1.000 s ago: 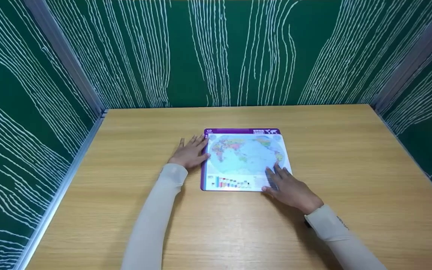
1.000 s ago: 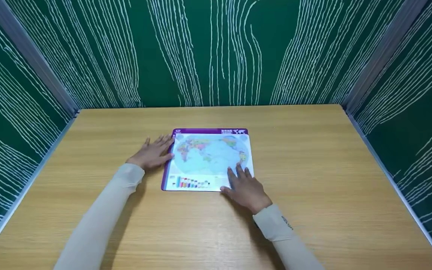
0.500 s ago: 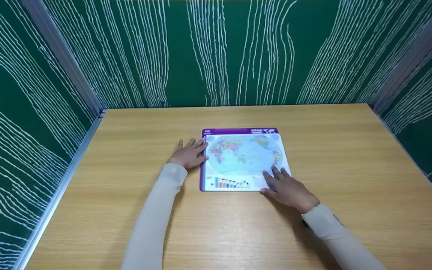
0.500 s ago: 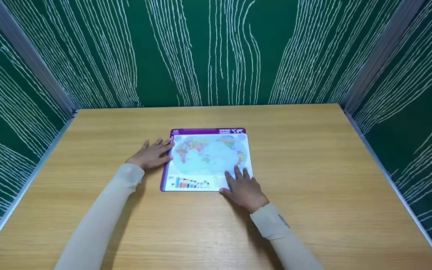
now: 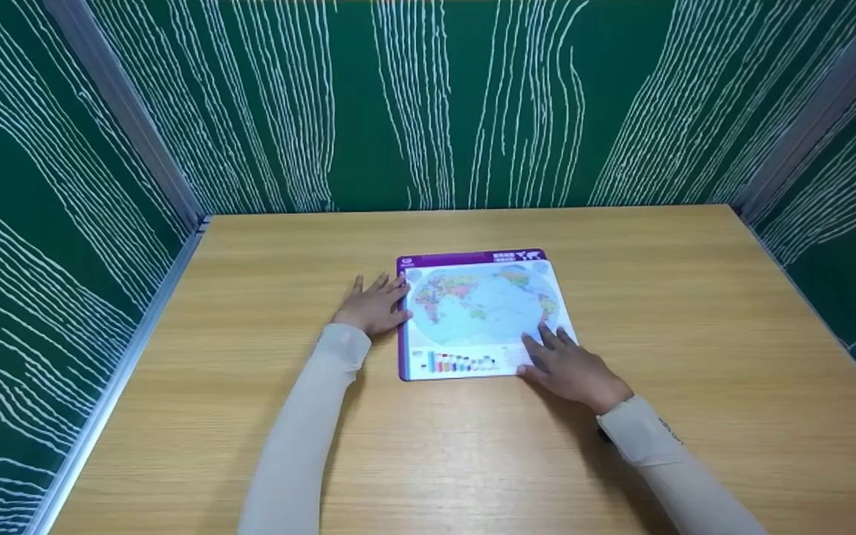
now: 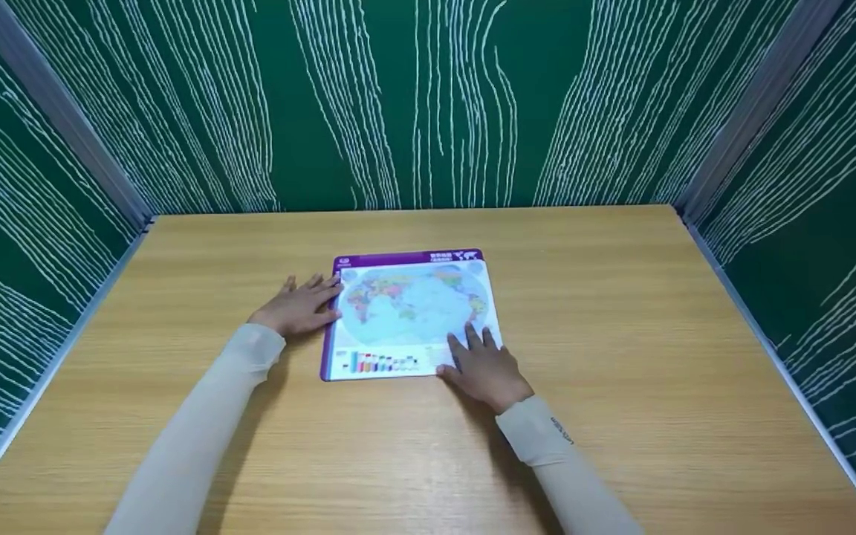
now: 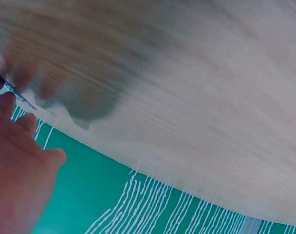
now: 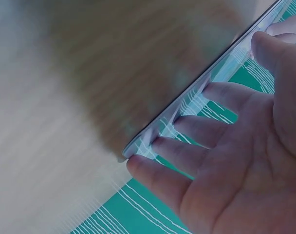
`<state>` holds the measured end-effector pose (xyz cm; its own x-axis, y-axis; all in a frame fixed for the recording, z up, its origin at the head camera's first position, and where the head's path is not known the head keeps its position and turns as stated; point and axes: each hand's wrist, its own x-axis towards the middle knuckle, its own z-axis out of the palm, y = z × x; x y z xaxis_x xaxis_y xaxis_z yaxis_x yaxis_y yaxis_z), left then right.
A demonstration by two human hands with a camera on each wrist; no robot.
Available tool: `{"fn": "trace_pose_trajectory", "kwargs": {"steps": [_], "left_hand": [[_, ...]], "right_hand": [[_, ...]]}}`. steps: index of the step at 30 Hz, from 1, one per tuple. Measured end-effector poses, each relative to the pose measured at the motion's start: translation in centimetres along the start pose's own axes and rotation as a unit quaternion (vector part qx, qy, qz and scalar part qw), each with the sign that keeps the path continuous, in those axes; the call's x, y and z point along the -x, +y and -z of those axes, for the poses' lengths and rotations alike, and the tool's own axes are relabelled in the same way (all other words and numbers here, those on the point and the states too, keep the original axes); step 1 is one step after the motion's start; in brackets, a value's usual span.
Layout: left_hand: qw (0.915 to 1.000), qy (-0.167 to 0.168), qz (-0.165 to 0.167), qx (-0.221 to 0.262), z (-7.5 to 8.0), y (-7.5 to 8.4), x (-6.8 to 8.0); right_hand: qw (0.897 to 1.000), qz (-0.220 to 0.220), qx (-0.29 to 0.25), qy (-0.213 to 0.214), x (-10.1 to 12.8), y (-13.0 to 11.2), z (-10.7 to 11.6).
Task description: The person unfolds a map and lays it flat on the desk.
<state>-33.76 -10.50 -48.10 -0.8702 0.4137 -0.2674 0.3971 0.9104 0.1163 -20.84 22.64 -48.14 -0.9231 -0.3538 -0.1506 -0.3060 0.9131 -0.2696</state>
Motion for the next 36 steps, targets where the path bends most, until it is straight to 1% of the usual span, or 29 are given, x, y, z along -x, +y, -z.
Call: {"fn": "trace_pose_trajectory", "kwargs": {"steps": [5, 10, 16, 21, 27, 31, 34, 36], "left_hand": [[0.9999, -0.002, -0.001, 0.013, -0.1, 0.0, 0.3], [0.9995, -0.006, 0.001, 0.031, -0.2, -0.2, 0.7], [0.9995, -0.013, -0.003, 0.027, -0.2, -0.3, 1.3], [0.9992, -0.015, -0.013, 0.034, -0.3, -0.4, 1.8], [0.9990, -0.003, -0.022, 0.038, -0.5, -0.6, 2.5], [0.9988, 0.004, -0.027, 0.041, -0.6, -0.6, 3.1], [0.9985, 0.006, -0.037, 0.040, -0.8, -0.5, 3.6], [0.9983, 0.005, -0.044, 0.037, -0.8, -0.5, 3.8]], "right_hand": [[1.000, -0.013, -0.006, -0.012, -0.4, 0.1, 0.2], [1.000, -0.014, -0.004, -0.018, -0.9, 0.4, 0.3], [1.000, -0.016, -0.010, -0.017, -1.4, 0.8, 0.5], [0.999, -0.022, -0.025, -0.022, -1.7, 1.0, 0.7], [0.999, -0.005, -0.047, -0.025, -2.4, 1.9, 1.1], [0.996, -0.015, -0.071, -0.046, -3.0, 2.8, 1.5], [0.994, -0.028, -0.088, -0.063, -3.4, 3.5, 1.7], [0.992, -0.028, -0.096, -0.071, -3.6, 3.9, 1.9]]}}
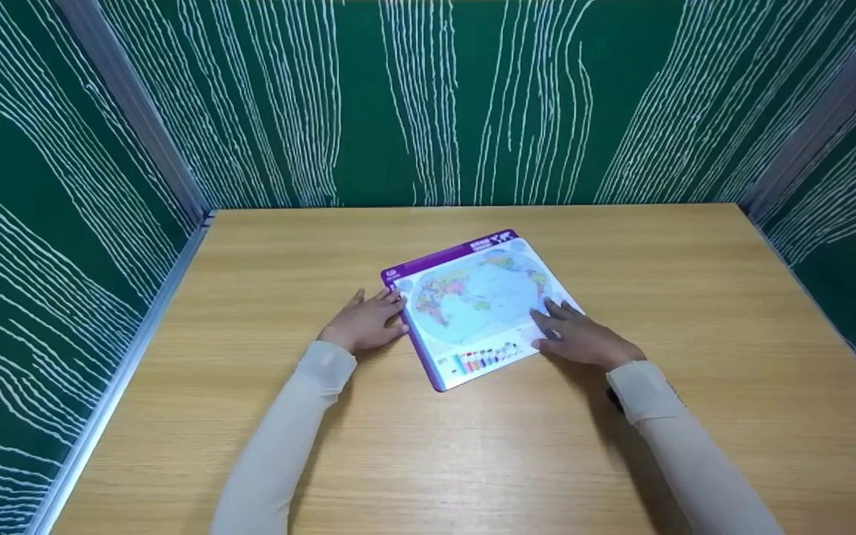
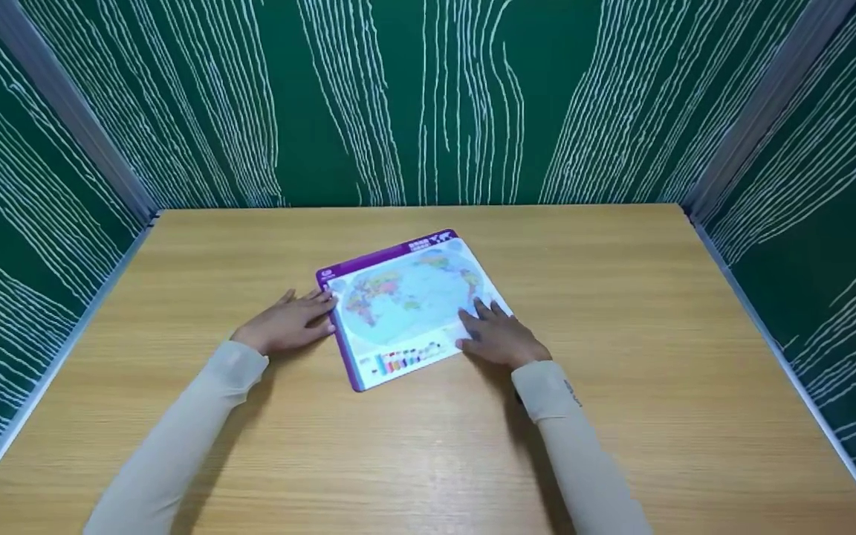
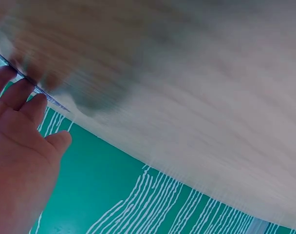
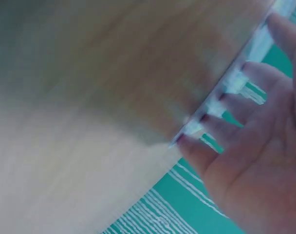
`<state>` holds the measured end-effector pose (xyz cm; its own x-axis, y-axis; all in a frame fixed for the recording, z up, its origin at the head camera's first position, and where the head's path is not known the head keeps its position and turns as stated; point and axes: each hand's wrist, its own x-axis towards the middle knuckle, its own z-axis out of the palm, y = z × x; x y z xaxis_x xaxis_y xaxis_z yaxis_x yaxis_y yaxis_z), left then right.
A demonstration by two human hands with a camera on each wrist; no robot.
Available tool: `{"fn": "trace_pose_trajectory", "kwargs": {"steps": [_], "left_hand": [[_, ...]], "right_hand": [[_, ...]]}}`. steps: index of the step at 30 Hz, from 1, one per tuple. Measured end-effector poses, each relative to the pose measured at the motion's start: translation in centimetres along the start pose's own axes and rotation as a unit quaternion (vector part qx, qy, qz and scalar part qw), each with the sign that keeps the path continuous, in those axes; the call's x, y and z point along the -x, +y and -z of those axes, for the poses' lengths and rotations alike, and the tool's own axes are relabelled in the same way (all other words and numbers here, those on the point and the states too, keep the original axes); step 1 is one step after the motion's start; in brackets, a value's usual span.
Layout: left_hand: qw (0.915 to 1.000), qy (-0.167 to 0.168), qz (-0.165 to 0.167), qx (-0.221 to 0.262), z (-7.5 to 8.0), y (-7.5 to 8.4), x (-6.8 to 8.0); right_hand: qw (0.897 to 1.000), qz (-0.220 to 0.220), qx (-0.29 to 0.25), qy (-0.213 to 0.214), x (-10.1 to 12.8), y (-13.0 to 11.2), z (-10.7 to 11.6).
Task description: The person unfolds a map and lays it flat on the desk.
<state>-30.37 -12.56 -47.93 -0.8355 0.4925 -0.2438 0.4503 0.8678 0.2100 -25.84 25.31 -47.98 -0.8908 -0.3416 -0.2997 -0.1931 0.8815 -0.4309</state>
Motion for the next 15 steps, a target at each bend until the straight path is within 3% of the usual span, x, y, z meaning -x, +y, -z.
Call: {"fn": "trace_pose_trajectory", "kwargs": {"steps": [11, 15], "left_hand": [[0.9999, -0.006, -0.015, 0.004, -0.7, 0.1, 0.8], [0.9998, 0.000, -0.020, 0.010, -0.8, 0.5, 1.2]], "right_hand": [[1.000, 0.010, -0.016, -0.014, -1.2, 1.3, 1.3], [0.999, -0.004, -0.046, -0.026, -1.6, 1.8, 1.8]]}}
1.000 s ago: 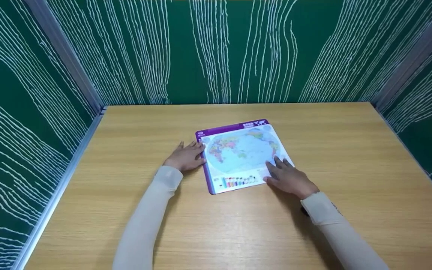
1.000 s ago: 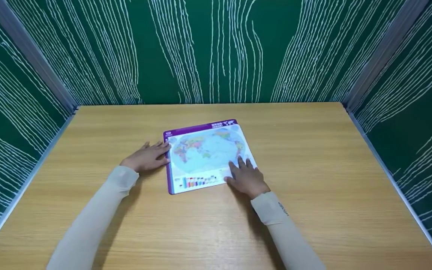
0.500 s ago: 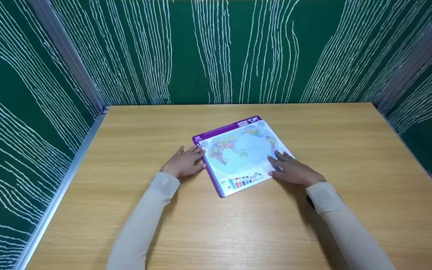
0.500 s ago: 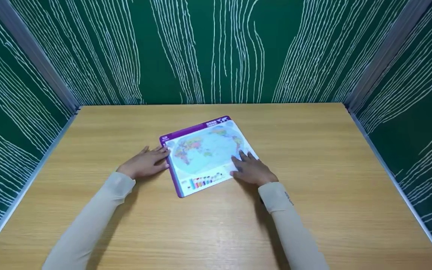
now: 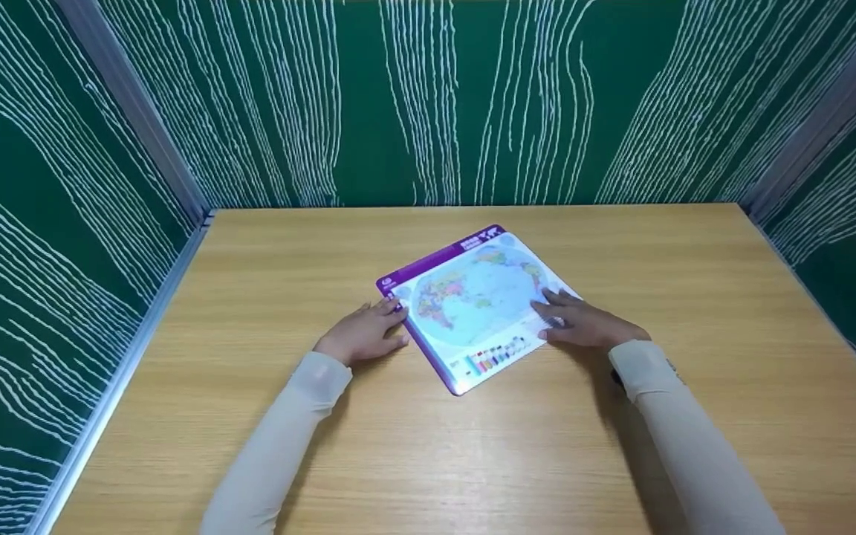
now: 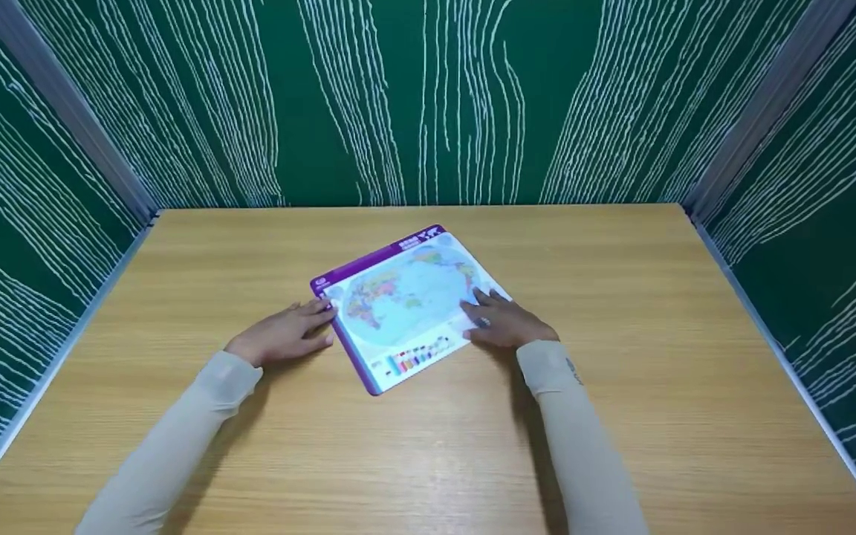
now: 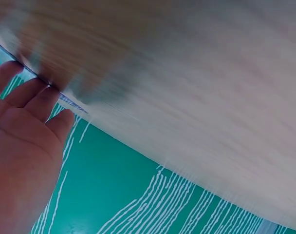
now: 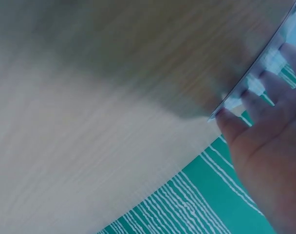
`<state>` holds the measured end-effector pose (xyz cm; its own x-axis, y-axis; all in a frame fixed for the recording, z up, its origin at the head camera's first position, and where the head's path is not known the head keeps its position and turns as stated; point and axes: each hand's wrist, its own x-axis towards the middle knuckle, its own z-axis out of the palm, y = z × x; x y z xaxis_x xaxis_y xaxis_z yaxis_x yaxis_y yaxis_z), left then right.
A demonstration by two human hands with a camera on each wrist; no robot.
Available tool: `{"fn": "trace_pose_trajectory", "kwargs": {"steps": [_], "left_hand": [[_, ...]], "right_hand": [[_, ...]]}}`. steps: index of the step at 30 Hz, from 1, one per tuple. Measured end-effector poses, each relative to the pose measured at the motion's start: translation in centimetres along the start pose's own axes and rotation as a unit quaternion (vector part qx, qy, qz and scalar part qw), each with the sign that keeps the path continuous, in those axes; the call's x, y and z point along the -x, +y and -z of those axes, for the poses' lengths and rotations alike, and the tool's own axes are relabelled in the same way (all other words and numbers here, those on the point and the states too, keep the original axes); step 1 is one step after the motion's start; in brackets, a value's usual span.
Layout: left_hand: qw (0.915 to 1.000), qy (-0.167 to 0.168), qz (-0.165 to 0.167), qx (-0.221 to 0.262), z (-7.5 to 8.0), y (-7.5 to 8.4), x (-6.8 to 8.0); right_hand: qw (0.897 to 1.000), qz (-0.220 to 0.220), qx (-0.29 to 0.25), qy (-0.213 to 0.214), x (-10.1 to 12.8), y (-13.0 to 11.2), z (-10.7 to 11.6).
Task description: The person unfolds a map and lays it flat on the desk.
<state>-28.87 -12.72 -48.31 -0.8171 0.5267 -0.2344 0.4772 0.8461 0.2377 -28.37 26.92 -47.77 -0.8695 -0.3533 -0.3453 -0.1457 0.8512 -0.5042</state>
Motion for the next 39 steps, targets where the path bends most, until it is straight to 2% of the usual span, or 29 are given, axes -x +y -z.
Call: {"fn": "trace_pose_trajectory", "kwargs": {"steps": [7, 16, 22, 27, 31, 35, 39], "left_hand": [[0.9998, 0.007, -0.015, -0.012, -0.3, 0.5, 0.8], [0.9998, -0.001, -0.011, -0.018, -0.6, 1.1, 1.2], [0.9996, 0.002, -0.017, -0.022, -0.6, 1.2, 1.2], [0.9997, 0.005, -0.018, -0.016, -0.3, 1.1, 1.0], [0.9991, 0.027, -0.029, -0.014, 0.2, 0.8, 0.6], [0.9975, 0.056, -0.038, 0.016, 0.5, 0.4, 0.1], [0.9947, 0.071, 0.000, 0.075, 0.9, -0.2, -0.1]], "right_hand": [[1.000, 0.008, -0.006, -0.001, -0.7, 0.3, 0.5], [0.999, -0.033, -0.023, -0.010, -0.2, -0.4, 1.1], [0.998, -0.055, -0.020, -0.011, -0.7, -0.6, 1.2], [0.999, -0.046, 0.013, -0.012, -1.0, -0.8, 0.9], [0.999, -0.027, 0.037, -0.003, -0.7, -1.2, 0.8], [0.999, -0.009, 0.041, 0.008, -0.5, -1.6, 0.7], [0.999, -0.005, 0.037, 0.019, -0.3, -2.3, 0.7]]}}
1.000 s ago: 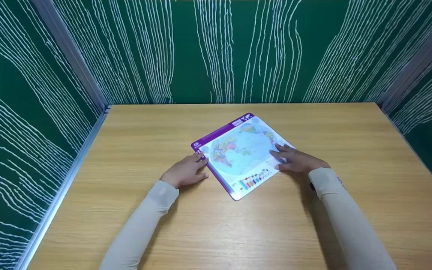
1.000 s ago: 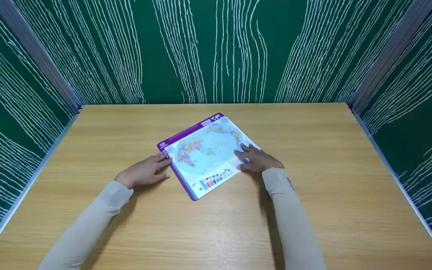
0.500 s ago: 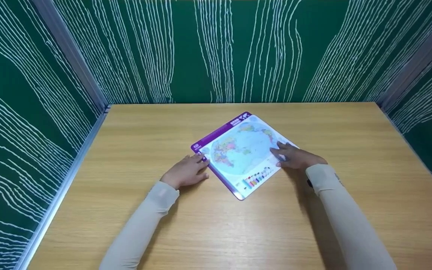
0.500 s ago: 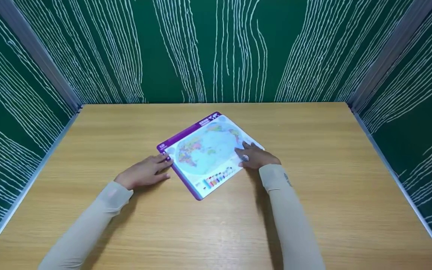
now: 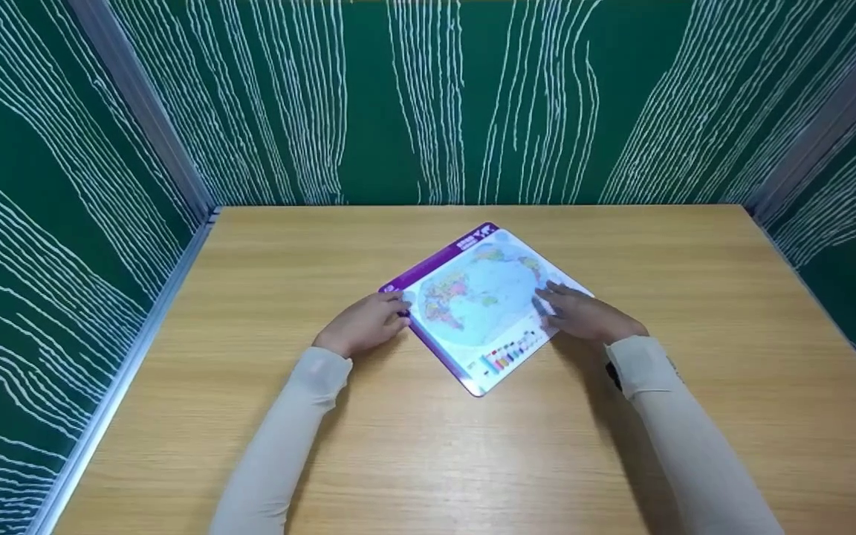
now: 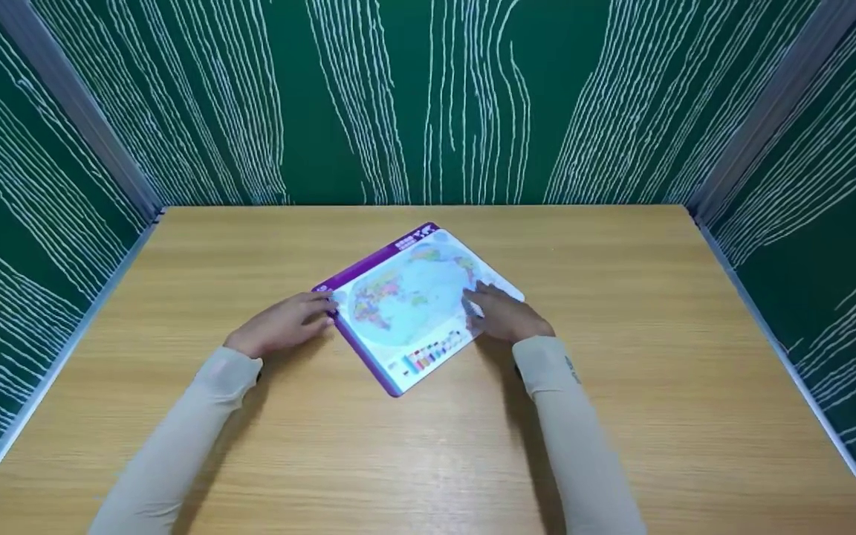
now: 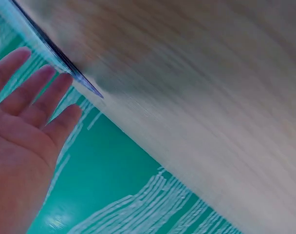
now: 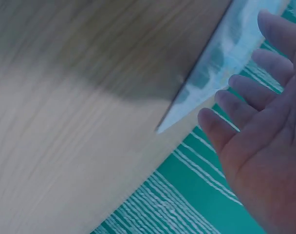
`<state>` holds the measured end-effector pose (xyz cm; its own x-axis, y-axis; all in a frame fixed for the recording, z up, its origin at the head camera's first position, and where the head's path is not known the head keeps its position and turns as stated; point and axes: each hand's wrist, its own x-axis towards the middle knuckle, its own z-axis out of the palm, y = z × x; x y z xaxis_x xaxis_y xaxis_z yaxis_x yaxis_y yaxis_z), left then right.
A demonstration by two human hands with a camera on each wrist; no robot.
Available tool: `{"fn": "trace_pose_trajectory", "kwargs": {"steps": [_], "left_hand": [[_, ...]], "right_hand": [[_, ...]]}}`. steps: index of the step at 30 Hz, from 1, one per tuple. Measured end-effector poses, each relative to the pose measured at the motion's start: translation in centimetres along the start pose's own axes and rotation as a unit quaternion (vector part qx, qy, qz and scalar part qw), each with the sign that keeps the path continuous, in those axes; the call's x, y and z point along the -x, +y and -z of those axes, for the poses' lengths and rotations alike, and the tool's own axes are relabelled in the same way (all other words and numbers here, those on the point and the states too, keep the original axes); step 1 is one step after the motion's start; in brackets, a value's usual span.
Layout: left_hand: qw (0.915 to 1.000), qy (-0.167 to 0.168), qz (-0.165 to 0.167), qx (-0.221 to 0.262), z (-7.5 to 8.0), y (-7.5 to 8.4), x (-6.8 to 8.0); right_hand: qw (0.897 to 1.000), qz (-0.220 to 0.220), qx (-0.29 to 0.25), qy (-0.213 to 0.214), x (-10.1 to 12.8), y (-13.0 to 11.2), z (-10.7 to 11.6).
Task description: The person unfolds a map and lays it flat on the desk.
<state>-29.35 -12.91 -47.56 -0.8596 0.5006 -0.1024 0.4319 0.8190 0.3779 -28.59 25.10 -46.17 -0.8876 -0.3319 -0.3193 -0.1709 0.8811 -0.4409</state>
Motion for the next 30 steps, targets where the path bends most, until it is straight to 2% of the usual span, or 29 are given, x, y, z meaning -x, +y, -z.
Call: {"fn": "trace_pose_trajectory", "kwargs": {"steps": [2, 5, 12, 17, 21, 26, 30], "left_hand": [[0.9995, 0.007, 0.026, 0.019, 0.2, -0.3, -0.2], [0.9982, 0.017, 0.044, 0.037, 0.5, -0.6, -0.6], [0.9944, 0.010, 0.085, 0.062, 1.0, -0.8, -1.8], [0.9939, 0.009, 0.094, 0.056, 1.1, -0.7, -2.6], [0.9929, 0.006, 0.104, 0.059, 1.3, -0.5, -3.1], [0.9958, -0.008, 0.085, 0.031, 1.2, -0.4, -3.9], [0.9960, -0.018, 0.086, 0.019, 1.2, -0.4, -4.4]], "right_hand": [[1.000, 0.006, 0.003, 0.011, 0.1, -0.4, 0.0], [1.000, 0.007, 0.008, 0.029, 0.3, -1.1, -0.3], [0.998, 0.002, 0.019, 0.061, 1.0, -2.9, -1.8], [0.997, -0.002, 0.031, 0.069, 1.5, -4.3, -3.0], [0.996, 0.016, 0.046, 0.076, 2.0, -5.3, -4.1], [0.992, 0.063, 0.053, 0.097, 2.5, -6.4, -5.5], [0.991, 0.071, 0.056, 0.094, 2.6, -7.4, -6.3]]}}
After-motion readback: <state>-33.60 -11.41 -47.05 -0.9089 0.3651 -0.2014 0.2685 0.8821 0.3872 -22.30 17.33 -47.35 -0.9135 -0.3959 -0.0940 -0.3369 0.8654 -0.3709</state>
